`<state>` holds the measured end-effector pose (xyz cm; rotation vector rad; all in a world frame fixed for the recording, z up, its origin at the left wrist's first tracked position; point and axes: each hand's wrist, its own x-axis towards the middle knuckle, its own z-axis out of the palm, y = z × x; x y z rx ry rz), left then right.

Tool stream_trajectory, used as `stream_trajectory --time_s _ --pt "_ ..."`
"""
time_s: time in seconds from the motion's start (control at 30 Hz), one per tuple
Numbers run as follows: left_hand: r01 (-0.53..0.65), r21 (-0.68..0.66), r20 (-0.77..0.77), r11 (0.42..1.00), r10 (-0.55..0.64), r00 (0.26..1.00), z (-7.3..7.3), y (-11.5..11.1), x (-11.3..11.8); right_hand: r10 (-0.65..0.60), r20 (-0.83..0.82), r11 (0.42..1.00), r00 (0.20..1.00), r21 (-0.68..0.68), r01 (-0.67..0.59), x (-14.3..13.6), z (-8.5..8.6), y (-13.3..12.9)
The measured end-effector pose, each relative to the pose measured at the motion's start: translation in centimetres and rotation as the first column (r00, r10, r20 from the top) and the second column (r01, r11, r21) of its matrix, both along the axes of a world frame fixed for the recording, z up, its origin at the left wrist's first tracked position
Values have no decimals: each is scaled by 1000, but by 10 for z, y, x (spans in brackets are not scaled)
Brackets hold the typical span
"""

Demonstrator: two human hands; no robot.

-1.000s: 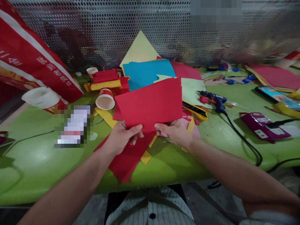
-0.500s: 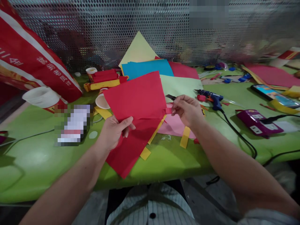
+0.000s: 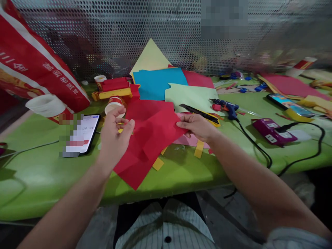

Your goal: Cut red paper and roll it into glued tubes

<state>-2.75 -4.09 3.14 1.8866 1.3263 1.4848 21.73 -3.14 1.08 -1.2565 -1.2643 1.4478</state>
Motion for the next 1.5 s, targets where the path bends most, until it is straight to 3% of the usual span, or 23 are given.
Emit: stream_trajectory --time_s 0.03,0.1,0.17,0.2,0.23,0.3,0.37,0.43,0.47,0.53,0.6,0.73,0.83,0.9,0.97,1.03,1.1,1.17,1.27,1.4,1.5 --pt "16 94 -99 995 -6 995 6 -5 1 38 45 998 998 -57 -35 -1 1 -2" --pt "199 239 -418 951 -84 905 14 -16 7 96 124 986 988 -145 -78 -7 1 -6" --pt "452 153 -672 879 -243 699 11 -23 18 156 197 977 968 -178 -121 -13 1 -10" --pt "525 95 -748 846 -287 599 6 -24 24 190 248 973 950 -175 -149 -15 1 -12" --pt "544 30 -803 839 -304 513 -1 -23 29 218 317 972 923 -159 -175 -16 1 -13" --pt "498 -92 -851 862 -328 411 -18 -19 36 197 516 980 834 -71 -188 -13 4 -12" --pt "418 -224 -861 881 -380 339 -31 -14 40 4 747 986 665 106 -126 -3 6 -7" --pt "363 -314 -851 877 -429 302 -37 -13 40 -251 882 953 400 297 -58 13 7 1" --pt "351 -346 -844 870 -452 289 -36 -13 40 -321 908 938 268 343 -40 21 6 6" --pt "346 -393 -831 852 -490 262 -33 -15 38 -324 941 945 96 327 -21 35 2 15" --pt "351 -431 -824 831 -521 222 -27 -16 35 -268 963 964 29 267 13 45 -4 22" --pt "364 -467 -822 806 -548 157 -16 -11 27 -295 955 955 8 295 23 56 -13 29" --pt "385 -490 -807 782 -574 138 -8 -2 20 -348 937 936 41 350 -32 62 -15 30" --pt "393 -502 -783 771 -597 172 -6 4 17 -391 912 912 125 402 -86 64 -14 28" --pt "396 -478 -770 784 -591 242 -7 8 16 -392 882 876 262 444 -187 64 -10 22" --pt "381 -425 -772 821 -549 321 -13 10 17 -315 862 832 396 452 -322 63 -5 14" --pt "365 -391 -772 845 -517 370 -20 8 19 -192 863 803 466 411 -431 62 1 5" --pt "379 -394 -764 837 -528 372 -27 6 21 -66 884 806 462 320 -497 62 7 -1" --pt "420 -439 -753 794 -580 310 -33 6 19 66 916 819 396 177 -546 68 12 -4" --pt "433 -456 -753 778 -596 278 -32 10 15 115 938 799 326 108 -592 78 11 -3" --pt "452 -454 -737 767 -609 293 -30 12 13 109 940 773 324 125 -622 84 6 -7"
